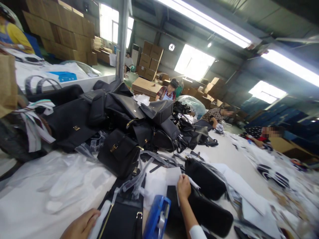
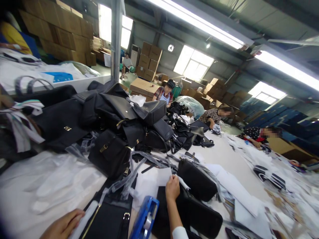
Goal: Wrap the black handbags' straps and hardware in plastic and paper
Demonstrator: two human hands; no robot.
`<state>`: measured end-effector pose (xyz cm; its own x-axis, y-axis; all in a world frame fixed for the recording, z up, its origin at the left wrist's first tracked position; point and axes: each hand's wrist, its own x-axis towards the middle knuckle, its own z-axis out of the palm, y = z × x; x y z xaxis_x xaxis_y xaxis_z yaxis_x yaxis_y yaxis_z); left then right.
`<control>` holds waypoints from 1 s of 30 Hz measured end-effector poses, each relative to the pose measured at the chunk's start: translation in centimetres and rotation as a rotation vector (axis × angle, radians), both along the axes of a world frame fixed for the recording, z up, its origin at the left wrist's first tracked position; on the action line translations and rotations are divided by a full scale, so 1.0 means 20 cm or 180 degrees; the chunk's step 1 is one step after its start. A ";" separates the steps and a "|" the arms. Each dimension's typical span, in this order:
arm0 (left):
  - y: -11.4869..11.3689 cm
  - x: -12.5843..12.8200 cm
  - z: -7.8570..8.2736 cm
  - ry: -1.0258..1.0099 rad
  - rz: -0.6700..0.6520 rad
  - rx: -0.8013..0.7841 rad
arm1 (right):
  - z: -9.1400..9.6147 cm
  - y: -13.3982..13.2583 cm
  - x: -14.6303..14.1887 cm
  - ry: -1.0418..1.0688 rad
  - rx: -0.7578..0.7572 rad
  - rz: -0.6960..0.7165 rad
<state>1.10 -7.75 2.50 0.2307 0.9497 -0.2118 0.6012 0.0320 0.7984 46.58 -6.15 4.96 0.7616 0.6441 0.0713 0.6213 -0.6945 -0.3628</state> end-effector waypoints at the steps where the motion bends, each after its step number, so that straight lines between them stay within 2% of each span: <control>1: 0.00 0.00 0.01 0.0057 -0.0016 0.0140 | 0.04 -0.02 -0.04 -0.0030 0.0099 0.0024; 2: 0.01 0.00 0.04 0.0089 -0.0027 0.0300 | 0.08 -0.03 -0.09 -0.0021 0.0211 0.0136; 4: 0.04 0.04 0.13 -0.0009 0.0019 0.0707 | 0.18 -0.07 -0.24 0.0230 0.0455 0.0707; 6: 0.07 0.11 0.24 -0.0356 -0.0016 0.0794 | 0.29 -0.10 -0.45 0.0925 0.0679 0.1742; 8: 0.08 0.20 0.33 -0.0955 -0.0180 0.0271 | 0.38 -0.12 -0.67 0.1718 0.0581 0.2573; 9: 0.08 0.25 0.35 -0.1376 -0.0330 -0.0271 | 0.40 -0.13 -0.77 0.1984 0.0529 0.2822; 11: 0.05 0.31 0.37 -0.2183 -0.0544 -0.1608 | 0.41 -0.13 -0.92 0.2235 0.0475 0.3037; 13: 0.00 0.34 0.34 -0.2683 -0.0394 -0.2653 | 0.35 -0.15 -0.98 0.2123 0.0407 0.2838; 14: -0.03 0.34 0.32 -0.2792 -0.0208 -0.2910 | 0.30 -0.17 -0.98 0.1921 0.0293 0.2593; 17: -0.08 0.31 0.26 -0.2771 0.0315 -0.2880 | 0.11 -0.27 -0.94 0.1103 -0.0522 0.1813; 19: -0.09 0.29 0.23 -0.2686 0.0468 -0.2694 | -0.01 -0.36 -0.94 0.0908 -0.1103 0.1684; 21: -0.08 0.29 0.22 -0.2642 0.0515 -0.2565 | -0.12 -0.45 -0.97 0.1030 -0.1236 0.1689; 23: -0.07 0.30 0.20 -0.2628 0.0507 -0.2463 | -0.18 -0.49 -1.01 0.1284 -0.0910 0.1543; 25: -0.06 0.32 0.18 -0.2561 0.0534 -0.2297 | -0.21 -0.50 -1.03 0.1795 -0.0343 0.1290; 28: -0.05 0.38 0.16 -0.2321 0.0582 -0.1990 | -0.17 -0.49 -1.01 0.2815 0.0666 0.1140; 30: -0.06 0.44 0.16 -0.2229 0.0477 -0.1932 | -0.11 -0.49 -0.98 0.3253 0.1074 0.1205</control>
